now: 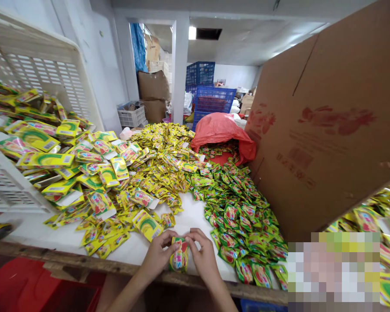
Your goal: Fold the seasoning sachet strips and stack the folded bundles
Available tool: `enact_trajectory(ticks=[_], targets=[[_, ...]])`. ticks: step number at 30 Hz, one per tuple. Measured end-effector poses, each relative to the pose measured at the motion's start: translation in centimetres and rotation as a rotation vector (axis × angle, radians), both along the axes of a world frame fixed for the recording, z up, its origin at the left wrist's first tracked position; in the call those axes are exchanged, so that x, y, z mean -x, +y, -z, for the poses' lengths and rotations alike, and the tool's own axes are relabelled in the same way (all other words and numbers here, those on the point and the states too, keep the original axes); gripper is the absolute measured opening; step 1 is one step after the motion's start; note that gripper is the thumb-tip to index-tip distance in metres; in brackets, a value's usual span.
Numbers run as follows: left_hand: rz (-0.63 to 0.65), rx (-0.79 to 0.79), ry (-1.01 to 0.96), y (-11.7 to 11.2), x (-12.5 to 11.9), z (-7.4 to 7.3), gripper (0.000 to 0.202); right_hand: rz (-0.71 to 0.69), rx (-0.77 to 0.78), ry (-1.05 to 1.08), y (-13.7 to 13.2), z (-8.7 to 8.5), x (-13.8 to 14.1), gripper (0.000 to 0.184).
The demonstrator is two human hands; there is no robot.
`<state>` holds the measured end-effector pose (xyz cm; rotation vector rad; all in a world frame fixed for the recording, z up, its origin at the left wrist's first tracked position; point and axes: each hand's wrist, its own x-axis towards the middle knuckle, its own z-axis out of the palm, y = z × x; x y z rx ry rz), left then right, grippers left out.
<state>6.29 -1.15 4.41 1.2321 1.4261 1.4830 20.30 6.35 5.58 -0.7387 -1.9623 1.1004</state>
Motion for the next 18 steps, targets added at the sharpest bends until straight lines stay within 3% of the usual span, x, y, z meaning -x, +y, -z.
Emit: enact_trajectory(ticks=[5, 10, 18], targets=[[-0.065, -0.093, -0.074, 0.1, -0.2, -0.5, 0.031, 0.082, 0.04, 0.061, 0.0, 0.1, 0.0, 0.028], [-0.027, -0.105, 0.075, -0.4, 0.0, -2.1, 0.011, -0.046, 0.001, 0.015, -1.2, -0.9, -0.3, 0.017], [-0.139, -0.035, 0.077, -0.9, -0.4, -2.5, 0.012, 0.062, -0.01, -0.072, -1.6, -1.2, 0.1, 0.016]])
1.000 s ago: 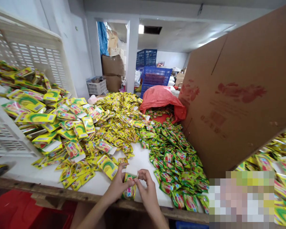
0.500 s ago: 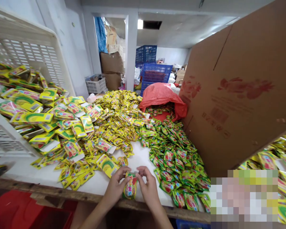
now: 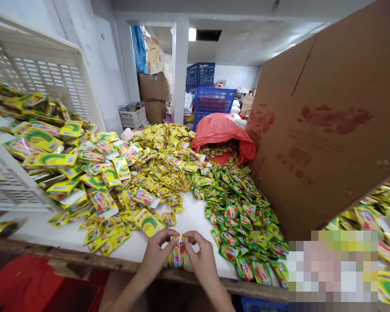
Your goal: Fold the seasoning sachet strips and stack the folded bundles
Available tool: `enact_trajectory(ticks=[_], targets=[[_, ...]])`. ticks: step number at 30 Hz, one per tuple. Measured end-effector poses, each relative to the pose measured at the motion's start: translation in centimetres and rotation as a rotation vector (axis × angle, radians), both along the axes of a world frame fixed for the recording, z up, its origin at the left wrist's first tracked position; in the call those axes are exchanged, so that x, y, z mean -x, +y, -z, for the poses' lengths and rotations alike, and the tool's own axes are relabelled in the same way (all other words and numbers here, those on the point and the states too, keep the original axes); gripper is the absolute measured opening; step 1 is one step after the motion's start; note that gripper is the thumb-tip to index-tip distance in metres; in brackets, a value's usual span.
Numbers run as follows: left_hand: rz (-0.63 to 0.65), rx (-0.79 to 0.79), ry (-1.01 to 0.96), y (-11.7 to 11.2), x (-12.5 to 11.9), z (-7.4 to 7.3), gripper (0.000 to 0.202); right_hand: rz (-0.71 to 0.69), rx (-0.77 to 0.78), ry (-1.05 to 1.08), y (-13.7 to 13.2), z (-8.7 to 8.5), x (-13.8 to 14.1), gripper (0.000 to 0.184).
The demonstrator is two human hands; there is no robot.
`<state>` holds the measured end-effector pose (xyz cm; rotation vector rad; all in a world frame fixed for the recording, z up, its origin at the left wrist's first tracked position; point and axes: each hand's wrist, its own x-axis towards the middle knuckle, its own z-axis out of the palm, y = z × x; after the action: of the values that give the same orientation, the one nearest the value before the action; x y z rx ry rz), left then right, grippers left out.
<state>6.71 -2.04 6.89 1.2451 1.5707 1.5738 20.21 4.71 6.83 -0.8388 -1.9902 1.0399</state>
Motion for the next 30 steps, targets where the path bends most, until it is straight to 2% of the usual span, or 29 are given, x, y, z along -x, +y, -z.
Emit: enact_trajectory(ticks=[6, 10, 14, 18, 23, 25, 27, 30], targets=[[0.015, -0.026, -0.041, 0.3, 0.1, 0.3, 0.015, -0.02, 0.02, -0.016, 0.1, -0.6, 0.0, 0.021], [0.066, -0.021, -0.08, -0.3, 0.7, 1.3, 0.018, 0.0, 0.037, 0.039, -1.0, 0.5, -0.4, 0.022], [0.097, -0.015, -0.057, -0.6, 0.9, 1.5, 0.018, 0.031, 0.059, 0.08, -1.6, 1.4, -0.2, 0.024], [0.03, -0.005, -0.115, -0.6, 0.4, 1.4, 0.022, 0.032, 0.088, 0.103, -1.5, 1.0, -0.1, 0.022], [0.049, -0.002, -0.075, -0.4, 0.3, 1.6, 0.016, 0.005, 0.107, 0.129, -1.3, 0.4, 0.3, 0.023], [0.038, 0.001, -0.032, -0.3, 0.2, 0.9, 0.016, 0.0, 0.104, 0.13, -1.3, 0.4, 0.7, 0.024], [-0.012, -0.021, 0.017, -0.6, 0.0, -0.5, 0.017, 0.007, 0.096, 0.124, -1.3, 0.5, 0.6, 0.026], [-0.02, -0.043, -0.033, -2.7, -0.4, -3.0, 0.033, 0.108, 0.038, 0.106, -1.4, 0.8, -2.1, 0.026]])
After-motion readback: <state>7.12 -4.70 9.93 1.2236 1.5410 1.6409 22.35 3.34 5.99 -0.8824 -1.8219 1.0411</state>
